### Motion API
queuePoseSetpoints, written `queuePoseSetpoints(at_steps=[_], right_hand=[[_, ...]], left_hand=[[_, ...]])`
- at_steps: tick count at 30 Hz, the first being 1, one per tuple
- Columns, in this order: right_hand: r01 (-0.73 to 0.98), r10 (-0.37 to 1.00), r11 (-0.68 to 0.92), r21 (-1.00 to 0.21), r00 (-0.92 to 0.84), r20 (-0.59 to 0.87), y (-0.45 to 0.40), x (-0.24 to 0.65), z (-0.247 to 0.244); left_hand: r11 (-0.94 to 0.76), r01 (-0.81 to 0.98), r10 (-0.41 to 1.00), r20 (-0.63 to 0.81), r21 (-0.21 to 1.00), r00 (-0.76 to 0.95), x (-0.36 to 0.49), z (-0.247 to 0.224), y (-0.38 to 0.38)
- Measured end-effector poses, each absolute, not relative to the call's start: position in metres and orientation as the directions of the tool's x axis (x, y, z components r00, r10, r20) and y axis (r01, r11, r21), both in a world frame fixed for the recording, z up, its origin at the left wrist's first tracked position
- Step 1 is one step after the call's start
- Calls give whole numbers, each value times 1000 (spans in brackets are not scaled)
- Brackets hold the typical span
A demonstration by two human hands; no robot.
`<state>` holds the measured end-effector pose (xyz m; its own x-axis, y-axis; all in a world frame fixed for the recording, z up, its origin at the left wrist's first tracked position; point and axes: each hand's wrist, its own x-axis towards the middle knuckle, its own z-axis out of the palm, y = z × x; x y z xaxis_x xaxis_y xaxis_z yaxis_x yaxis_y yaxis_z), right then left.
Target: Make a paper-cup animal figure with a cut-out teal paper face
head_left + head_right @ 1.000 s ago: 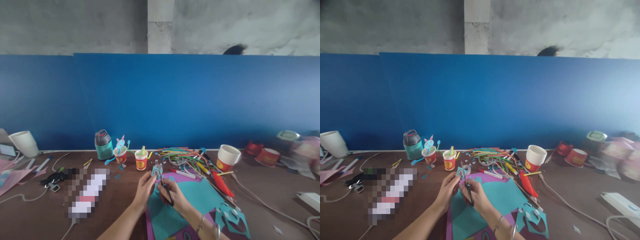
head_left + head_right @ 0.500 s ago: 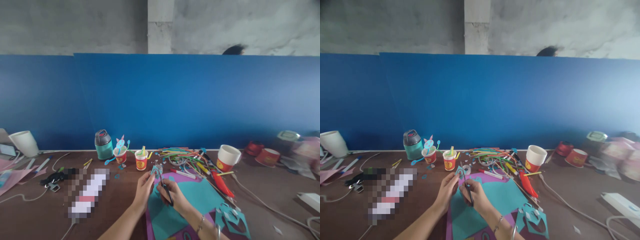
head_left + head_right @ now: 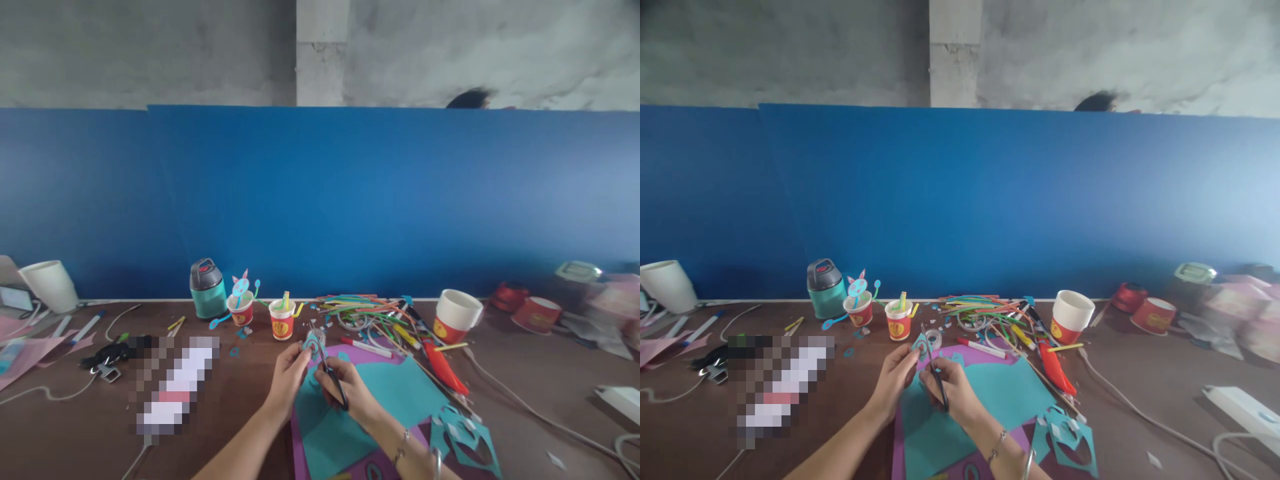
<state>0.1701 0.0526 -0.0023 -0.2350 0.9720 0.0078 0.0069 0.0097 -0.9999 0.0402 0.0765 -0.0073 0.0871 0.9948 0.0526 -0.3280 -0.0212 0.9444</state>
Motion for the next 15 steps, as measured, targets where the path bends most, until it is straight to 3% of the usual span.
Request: queuePoseSetpoints(at_steps=[15], right_hand=[[31,964,-4,-1000,-267,-12,54,172,-10]], left_hand=[[-83,-263,991,107,961,77,38,-15,80]])
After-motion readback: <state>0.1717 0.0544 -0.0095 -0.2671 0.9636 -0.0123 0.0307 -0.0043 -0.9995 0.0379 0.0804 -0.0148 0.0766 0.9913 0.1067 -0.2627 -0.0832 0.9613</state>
